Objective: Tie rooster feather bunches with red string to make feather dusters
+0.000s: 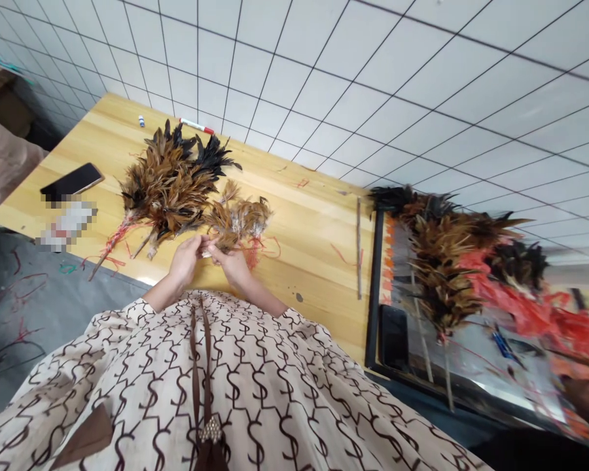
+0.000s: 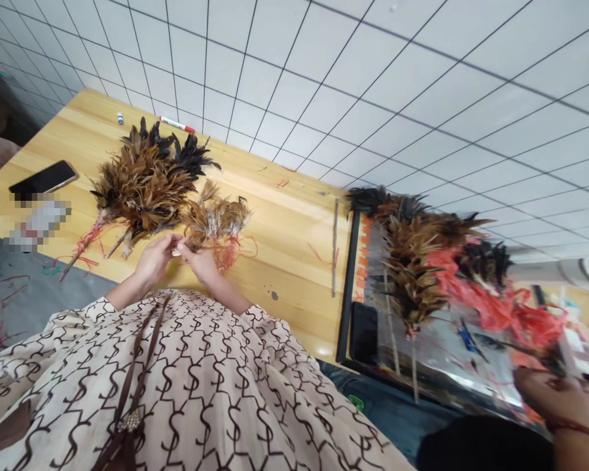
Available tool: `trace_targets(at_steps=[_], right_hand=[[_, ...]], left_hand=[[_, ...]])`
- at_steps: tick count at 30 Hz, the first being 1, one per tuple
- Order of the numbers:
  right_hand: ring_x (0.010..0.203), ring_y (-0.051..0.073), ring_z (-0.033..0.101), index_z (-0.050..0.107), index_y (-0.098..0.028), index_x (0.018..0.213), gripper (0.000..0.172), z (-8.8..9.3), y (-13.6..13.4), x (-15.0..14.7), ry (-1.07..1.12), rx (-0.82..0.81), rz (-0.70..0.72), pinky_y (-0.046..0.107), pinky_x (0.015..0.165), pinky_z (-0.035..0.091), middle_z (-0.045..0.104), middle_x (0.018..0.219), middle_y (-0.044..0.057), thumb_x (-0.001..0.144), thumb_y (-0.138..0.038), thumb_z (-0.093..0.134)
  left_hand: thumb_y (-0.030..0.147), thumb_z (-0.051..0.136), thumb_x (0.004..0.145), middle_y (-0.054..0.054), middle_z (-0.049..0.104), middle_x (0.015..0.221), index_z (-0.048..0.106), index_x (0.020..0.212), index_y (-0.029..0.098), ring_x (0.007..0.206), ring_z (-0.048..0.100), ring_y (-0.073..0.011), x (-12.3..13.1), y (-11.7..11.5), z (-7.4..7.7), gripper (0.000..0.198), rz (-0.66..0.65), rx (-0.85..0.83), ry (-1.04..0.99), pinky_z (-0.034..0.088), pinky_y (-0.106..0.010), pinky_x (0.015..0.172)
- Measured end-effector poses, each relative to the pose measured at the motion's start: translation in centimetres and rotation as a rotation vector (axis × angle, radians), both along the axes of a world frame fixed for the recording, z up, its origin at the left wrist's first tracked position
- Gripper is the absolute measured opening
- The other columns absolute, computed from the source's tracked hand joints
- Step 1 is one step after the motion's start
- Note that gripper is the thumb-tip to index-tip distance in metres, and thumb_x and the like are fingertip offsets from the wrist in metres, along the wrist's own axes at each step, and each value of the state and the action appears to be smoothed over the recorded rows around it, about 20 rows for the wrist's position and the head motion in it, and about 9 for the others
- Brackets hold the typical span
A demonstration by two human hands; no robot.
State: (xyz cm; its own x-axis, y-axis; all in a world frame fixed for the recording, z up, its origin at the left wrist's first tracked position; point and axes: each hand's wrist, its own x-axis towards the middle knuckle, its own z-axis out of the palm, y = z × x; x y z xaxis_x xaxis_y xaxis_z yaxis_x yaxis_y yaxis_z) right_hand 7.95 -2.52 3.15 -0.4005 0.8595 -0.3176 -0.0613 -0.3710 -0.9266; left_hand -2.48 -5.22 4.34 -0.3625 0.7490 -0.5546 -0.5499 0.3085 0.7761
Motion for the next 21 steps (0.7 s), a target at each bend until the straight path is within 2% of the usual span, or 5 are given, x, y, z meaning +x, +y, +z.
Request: trace_targets(at_steps=[4,8,15,18,21], right_hand=[[0.056,0.011,0.039,0.049,-0.022,0.061,0.036,0.2,0.5,0.2,0.012,0.026,-0.022,0.026,0.057,0.038,0.042,0.057,-0.004,0.061,-0.050,0.070],[0.058,0.010,0.041,0.050,-0.021,0.063,0.036,0.3,0.5,0.1,0.053,0.028,-0.047,0.025,0.057,0.039,0.043,0.058,-0.005,0.059,-0.050,0.072],[0.050,0.008,0.034,0.047,-0.021,0.061,0.041,0.7,0.1,-0.1,0.066,0.050,-0.016,0.025,0.050,0.032,0.039,0.051,-0.006,0.062,-0.056,0.068],[0.048,0.008,0.033,0.047,-0.021,0.062,0.042,0.8,0.0,-0.2,0.062,0.032,-0.007,0.025,0.048,0.030,0.038,0.051,-0.007,0.061,-0.058,0.068],[0.048,0.008,0.034,0.047,-0.021,0.062,0.042,0.8,0.4,0.1,0.085,-0.017,0.000,0.025,0.048,0.030,0.040,0.052,-0.006,0.061,-0.057,0.068]], left_hand=[[0.025,0.072,0.068,-0.003,0.068,0.070,0.072,0.074,0.016,0.072,0.059,-0.0157,-0.6,-0.9,0.8,0.011,-0.184,0.085,0.178,0.045,-0.025,0.073],[0.014,0.071,0.063,-0.002,0.069,0.072,0.074,0.072,0.021,0.082,0.060,-0.0193,-0.6,-1.3,1.5,0.012,-0.302,0.183,0.354,0.044,-0.025,0.083],[0.006,0.065,0.064,-0.001,0.062,0.059,0.067,0.051,0.023,0.065,0.052,-0.0168,-0.5,-1.3,1.9,0.022,-0.296,0.112,0.586,0.043,-0.023,0.074],[0.004,0.064,0.062,0.000,0.059,0.055,0.066,0.049,0.022,0.061,0.050,-0.0150,-0.5,-1.3,1.9,0.023,-0.261,0.124,0.599,0.041,-0.022,0.068],[0.008,0.065,0.063,0.001,0.055,0.048,0.062,0.045,0.020,0.053,0.045,-0.0118,-0.7,-1.4,1.6,0.021,-0.252,0.126,0.528,0.038,-0.021,0.057]])
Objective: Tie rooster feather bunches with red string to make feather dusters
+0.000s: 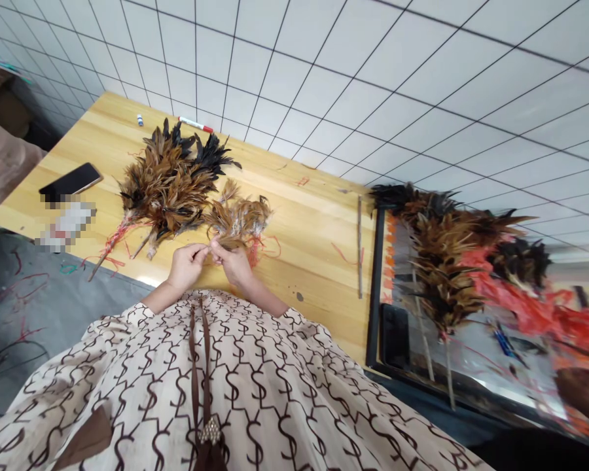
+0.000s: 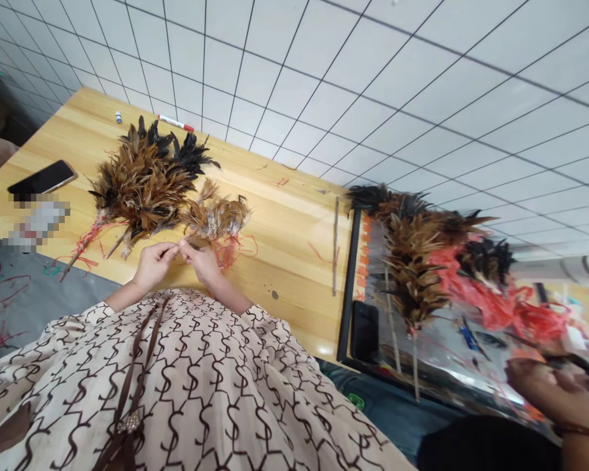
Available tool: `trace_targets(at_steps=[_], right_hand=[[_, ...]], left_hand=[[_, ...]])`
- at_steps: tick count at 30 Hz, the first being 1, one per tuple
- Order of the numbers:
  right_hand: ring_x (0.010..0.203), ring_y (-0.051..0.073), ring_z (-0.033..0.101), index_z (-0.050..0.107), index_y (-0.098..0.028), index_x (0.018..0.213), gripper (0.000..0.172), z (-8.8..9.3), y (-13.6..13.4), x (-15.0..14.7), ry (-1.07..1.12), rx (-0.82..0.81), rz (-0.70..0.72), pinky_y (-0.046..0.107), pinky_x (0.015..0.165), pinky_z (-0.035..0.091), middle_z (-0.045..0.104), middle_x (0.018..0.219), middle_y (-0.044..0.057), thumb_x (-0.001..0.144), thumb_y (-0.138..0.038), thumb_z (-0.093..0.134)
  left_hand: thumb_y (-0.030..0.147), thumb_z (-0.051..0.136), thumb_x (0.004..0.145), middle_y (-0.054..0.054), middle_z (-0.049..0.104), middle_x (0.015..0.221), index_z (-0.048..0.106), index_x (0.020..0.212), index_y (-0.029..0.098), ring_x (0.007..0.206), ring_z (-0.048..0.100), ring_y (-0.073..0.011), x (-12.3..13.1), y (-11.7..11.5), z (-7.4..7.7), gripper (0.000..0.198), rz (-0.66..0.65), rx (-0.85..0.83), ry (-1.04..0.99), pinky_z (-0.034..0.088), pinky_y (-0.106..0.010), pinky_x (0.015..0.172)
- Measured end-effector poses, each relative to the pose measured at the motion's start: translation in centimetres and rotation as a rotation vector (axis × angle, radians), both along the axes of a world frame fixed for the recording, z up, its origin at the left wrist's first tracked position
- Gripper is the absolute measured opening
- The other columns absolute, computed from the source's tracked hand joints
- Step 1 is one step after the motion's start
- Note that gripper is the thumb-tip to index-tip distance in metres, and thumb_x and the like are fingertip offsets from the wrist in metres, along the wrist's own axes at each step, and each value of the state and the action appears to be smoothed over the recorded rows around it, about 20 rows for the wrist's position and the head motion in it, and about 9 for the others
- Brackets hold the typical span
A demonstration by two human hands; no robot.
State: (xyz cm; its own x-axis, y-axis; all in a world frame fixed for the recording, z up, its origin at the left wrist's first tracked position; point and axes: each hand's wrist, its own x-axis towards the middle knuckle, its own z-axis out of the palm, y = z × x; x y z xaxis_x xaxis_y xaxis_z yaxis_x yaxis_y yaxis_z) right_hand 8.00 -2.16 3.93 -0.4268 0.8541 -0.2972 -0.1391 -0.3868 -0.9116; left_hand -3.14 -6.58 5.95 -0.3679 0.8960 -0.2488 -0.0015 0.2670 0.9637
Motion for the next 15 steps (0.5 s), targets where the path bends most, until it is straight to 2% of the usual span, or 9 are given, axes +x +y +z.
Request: trace_targets(at_steps=[3,7,10,15], right_hand=[[0.049,0.007,0.038,0.049,-0.021,0.066,0.040,-0.1,0.6,0.5,0.091,-0.035,-0.009,0.023,0.050,0.032,0.044,0.053,-0.007,0.057,-0.050,0.075],[0.052,0.007,0.047,0.053,-0.020,0.071,0.043,-0.4,0.8,0.8,0.147,-0.044,0.051,0.022,0.054,0.037,0.055,0.057,-0.007,0.048,-0.039,0.084],[0.053,0.009,0.052,0.053,-0.018,0.064,0.040,-0.7,0.5,0.6,0.126,-0.048,0.095,0.024,0.057,0.041,0.058,0.055,-0.005,0.050,-0.039,0.083],[0.048,0.008,0.049,0.053,-0.017,0.053,0.039,-0.7,0.4,0.3,0.084,-0.042,0.106,0.024,0.054,0.040,0.055,0.048,-0.005,0.051,-0.043,0.082]], left_hand=[[0.017,0.066,0.064,0.002,0.052,0.044,0.061,0.048,0.018,0.043,0.039,-0.0084,-0.1,0.1,-0.4,0.017,0.022,-0.079,-0.188,0.032,-0.020,0.046],[0.021,0.070,0.059,0.002,0.051,0.043,0.062,0.051,0.014,0.038,0.037,-0.0062,-0.2,0.2,-0.7,0.013,0.019,-0.142,-0.454,0.029,-0.020,0.041],[0.019,0.073,0.056,0.002,0.051,0.042,0.059,0.048,0.013,0.037,0.037,-0.0052,-0.2,0.2,-0.9,0.017,-0.033,-0.168,-0.530,0.028,-0.020,0.040],[0.020,0.074,0.058,0.002,0.050,0.042,0.061,0.052,0.012,0.036,0.037,-0.0051,-0.4,0.0,-1.5,0.016,-0.094,-0.202,-0.535,0.027,-0.020,0.039]])
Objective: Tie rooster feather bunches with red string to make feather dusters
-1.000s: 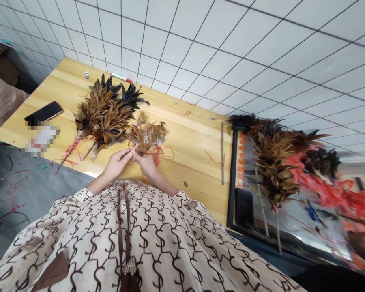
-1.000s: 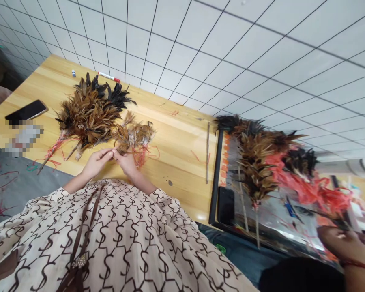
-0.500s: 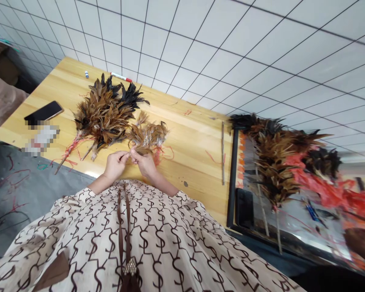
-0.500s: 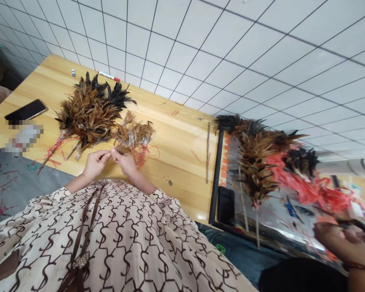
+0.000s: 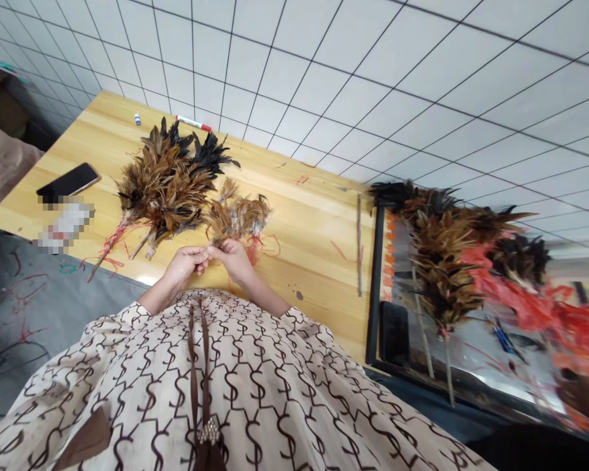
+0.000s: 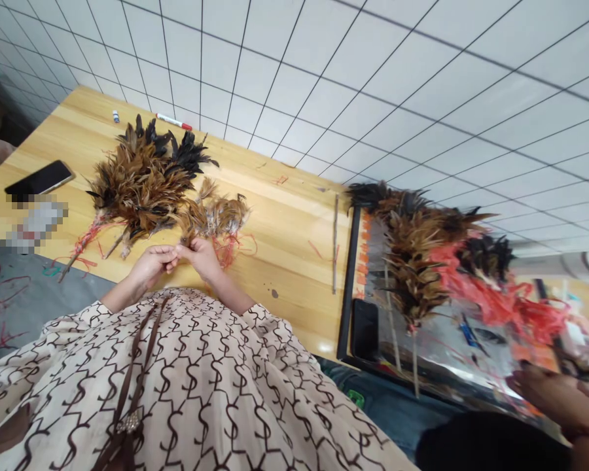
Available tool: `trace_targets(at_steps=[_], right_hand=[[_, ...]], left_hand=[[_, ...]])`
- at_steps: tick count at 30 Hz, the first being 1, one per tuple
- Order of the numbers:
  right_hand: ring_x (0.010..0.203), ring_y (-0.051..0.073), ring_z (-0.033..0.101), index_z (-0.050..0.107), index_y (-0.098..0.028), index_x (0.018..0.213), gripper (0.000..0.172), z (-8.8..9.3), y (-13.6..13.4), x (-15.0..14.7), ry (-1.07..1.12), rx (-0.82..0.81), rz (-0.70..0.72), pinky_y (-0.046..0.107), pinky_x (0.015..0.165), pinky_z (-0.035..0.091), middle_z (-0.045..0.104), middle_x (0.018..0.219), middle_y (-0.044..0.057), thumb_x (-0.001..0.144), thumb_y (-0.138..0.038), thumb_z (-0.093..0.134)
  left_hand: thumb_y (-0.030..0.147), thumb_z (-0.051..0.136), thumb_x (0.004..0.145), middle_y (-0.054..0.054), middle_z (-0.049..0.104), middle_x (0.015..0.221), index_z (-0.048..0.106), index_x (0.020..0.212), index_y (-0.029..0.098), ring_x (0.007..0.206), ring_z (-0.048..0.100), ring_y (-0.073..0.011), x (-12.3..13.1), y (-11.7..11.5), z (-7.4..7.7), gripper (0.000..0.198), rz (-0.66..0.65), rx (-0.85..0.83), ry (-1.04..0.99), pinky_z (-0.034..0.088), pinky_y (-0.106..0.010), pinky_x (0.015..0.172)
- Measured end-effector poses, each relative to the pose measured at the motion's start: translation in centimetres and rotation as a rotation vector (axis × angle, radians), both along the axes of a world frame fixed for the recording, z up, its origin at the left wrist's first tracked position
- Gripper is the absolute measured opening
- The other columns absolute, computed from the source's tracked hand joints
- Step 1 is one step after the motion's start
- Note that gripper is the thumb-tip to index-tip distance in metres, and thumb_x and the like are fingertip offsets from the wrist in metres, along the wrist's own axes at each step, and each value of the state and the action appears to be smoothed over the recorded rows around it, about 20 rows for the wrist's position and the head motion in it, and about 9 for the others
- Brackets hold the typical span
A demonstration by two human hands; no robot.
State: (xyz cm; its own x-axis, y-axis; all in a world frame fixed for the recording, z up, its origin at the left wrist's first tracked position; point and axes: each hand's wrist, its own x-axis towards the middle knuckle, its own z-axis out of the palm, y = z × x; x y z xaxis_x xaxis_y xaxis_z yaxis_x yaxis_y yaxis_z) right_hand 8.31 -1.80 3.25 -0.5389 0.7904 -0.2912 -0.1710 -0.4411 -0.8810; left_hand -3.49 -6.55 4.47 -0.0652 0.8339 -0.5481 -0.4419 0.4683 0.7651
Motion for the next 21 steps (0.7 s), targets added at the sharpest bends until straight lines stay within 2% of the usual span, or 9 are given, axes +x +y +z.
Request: trace_targets(at_steps=[4,7,10,14,21], right_hand=[[0.044,0.006,0.045,0.051,-0.017,0.049,0.040,-0.2,0.3,0.2,-0.016,-0.012,-0.093,0.022,0.049,0.035,0.053,0.045,-0.006,0.052,-0.042,0.082],[0.043,0.005,0.043,0.052,-0.016,0.050,0.038,-0.4,0.5,0.3,0.048,-0.123,-0.177,0.020,0.047,0.033,0.053,0.044,-0.006,0.052,-0.037,0.083],[0.044,0.006,0.046,0.053,-0.016,0.052,0.033,-0.3,0.6,0.4,0.164,-0.264,-0.138,0.020,0.048,0.037,0.055,0.047,-0.005,0.057,-0.032,0.082],[0.046,0.007,0.048,0.057,-0.015,0.056,0.025,0.2,0.4,0.1,0.239,-0.347,-0.029,0.021,0.050,0.042,0.056,0.049,-0.003,0.070,-0.027,0.074],[0.045,0.007,0.047,0.060,-0.015,0.058,0.021,0.7,0.1,-0.1,0.277,-0.394,-0.021,0.021,0.049,0.043,0.055,0.047,-0.003,0.070,-0.024,0.074]], left_hand=[[0.024,0.077,0.058,0.001,0.056,0.048,0.062,0.056,0.011,0.040,0.043,-0.0052,0.0,-0.2,-0.2,0.020,0.002,0.049,-0.018,0.033,-0.020,0.042],[0.027,0.081,0.056,0.000,0.062,0.057,0.065,0.064,0.012,0.048,0.051,-0.0064,0.0,-0.3,-0.1,0.023,0.059,0.103,-0.091,0.041,-0.020,0.049],[0.025,0.085,0.050,-0.001,0.067,0.062,0.067,0.072,0.014,0.053,0.056,-0.0077,-0.1,-0.3,0.0,0.031,0.085,0.133,-0.151,0.046,-0.021,0.056],[0.025,0.086,0.047,-0.001,0.068,0.063,0.067,0.071,0.014,0.056,0.060,-0.0091,-0.3,-0.2,0.0,0.033,0.074,0.163,-0.159,0.047,-0.021,0.058],[0.024,0.084,0.051,-0.002,0.068,0.061,0.066,0.069,0.013,0.054,0.060,-0.0098,-0.5,-0.3,-0.4,0.028,0.080,0.181,-0.113,0.047,-0.021,0.056]])
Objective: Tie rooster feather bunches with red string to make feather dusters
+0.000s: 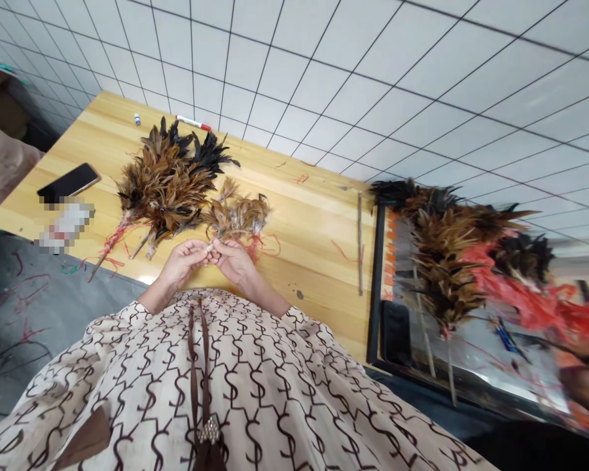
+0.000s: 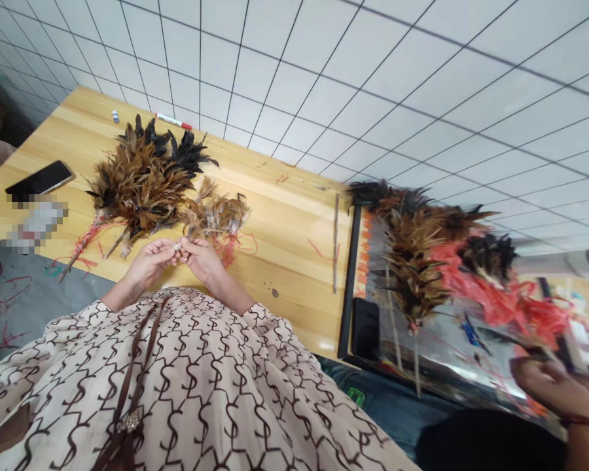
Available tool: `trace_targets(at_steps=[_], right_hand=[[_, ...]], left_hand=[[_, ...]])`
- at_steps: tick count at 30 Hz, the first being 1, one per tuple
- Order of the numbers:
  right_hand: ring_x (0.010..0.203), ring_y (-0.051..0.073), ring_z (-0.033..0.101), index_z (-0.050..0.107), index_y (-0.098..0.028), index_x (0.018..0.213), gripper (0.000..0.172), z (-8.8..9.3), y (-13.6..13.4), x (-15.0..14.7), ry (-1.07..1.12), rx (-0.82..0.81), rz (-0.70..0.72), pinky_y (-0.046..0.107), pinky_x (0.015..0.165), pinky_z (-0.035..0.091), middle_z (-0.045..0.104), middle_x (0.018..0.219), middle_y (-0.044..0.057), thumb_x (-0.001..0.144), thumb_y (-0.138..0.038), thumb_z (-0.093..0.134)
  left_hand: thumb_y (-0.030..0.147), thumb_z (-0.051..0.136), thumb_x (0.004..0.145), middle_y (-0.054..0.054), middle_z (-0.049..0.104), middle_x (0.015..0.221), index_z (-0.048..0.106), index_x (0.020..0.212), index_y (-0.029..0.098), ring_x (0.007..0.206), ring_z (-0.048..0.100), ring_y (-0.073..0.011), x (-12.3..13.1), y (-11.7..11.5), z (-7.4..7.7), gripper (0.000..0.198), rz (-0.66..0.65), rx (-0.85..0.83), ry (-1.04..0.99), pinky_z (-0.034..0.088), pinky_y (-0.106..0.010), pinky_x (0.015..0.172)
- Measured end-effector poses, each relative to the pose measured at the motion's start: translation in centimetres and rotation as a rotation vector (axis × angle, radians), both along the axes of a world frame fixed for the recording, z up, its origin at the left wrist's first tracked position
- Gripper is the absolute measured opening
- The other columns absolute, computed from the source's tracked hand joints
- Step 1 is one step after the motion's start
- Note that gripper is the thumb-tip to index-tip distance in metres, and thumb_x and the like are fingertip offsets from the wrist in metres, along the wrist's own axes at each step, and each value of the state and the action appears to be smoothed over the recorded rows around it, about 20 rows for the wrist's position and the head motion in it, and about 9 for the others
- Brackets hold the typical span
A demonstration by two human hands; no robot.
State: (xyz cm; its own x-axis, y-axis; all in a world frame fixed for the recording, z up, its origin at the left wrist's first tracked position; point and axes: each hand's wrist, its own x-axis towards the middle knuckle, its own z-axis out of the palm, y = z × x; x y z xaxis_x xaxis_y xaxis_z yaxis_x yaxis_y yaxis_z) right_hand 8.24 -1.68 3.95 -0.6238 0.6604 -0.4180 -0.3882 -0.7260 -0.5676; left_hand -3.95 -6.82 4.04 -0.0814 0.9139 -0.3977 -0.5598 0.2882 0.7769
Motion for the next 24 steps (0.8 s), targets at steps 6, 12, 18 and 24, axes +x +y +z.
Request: trace_targets(at_steps=[6,12,18,24], right_hand=[[0.046,0.007,0.046,0.058,-0.016,0.053,0.027,0.0,-0.1,0.0,-0.078,0.080,-0.008,0.022,0.050,0.040,0.055,0.047,-0.003,0.063,-0.030,0.079],[0.047,0.006,0.040,0.053,-0.016,0.049,0.034,-0.6,-0.1,0.0,-0.266,0.259,-0.095,0.022,0.049,0.030,0.049,0.045,-0.005,0.057,-0.036,0.080],[0.045,0.005,0.034,0.054,-0.017,0.050,0.035,-0.7,-0.6,-0.5,-0.315,0.273,-0.141,0.023,0.048,0.027,0.047,0.044,-0.007,0.051,-0.038,0.081],[0.047,0.007,0.040,0.056,-0.016,0.047,0.029,-0.7,-0.8,-0.7,-0.244,0.174,-0.115,0.023,0.050,0.031,0.052,0.047,-0.003,0.058,-0.029,0.079]], left_hand=[[0.024,0.084,0.052,-0.002,0.067,0.061,0.065,0.067,0.013,0.053,0.059,-0.0093,0.0,-0.1,-0.3,0.026,-0.023,-0.013,0.002,0.047,-0.022,0.056],[0.034,0.081,0.054,-0.001,0.069,0.068,0.071,0.081,0.015,0.056,0.058,-0.0102,-0.2,-0.1,0.3,0.034,-0.009,0.004,0.131,0.048,-0.025,0.059],[0.030,0.077,0.056,0.002,0.064,0.056,0.072,0.069,0.016,0.048,0.049,-0.0089,0.5,0.0,0.8,0.020,0.007,0.032,0.380,0.043,-0.023,0.052],[0.022,0.069,0.061,0.002,0.058,0.048,0.067,0.054,0.017,0.046,0.045,-0.0098,0.7,0.0,0.5,0.009,0.035,0.059,0.516,0.037,-0.023,0.049]])
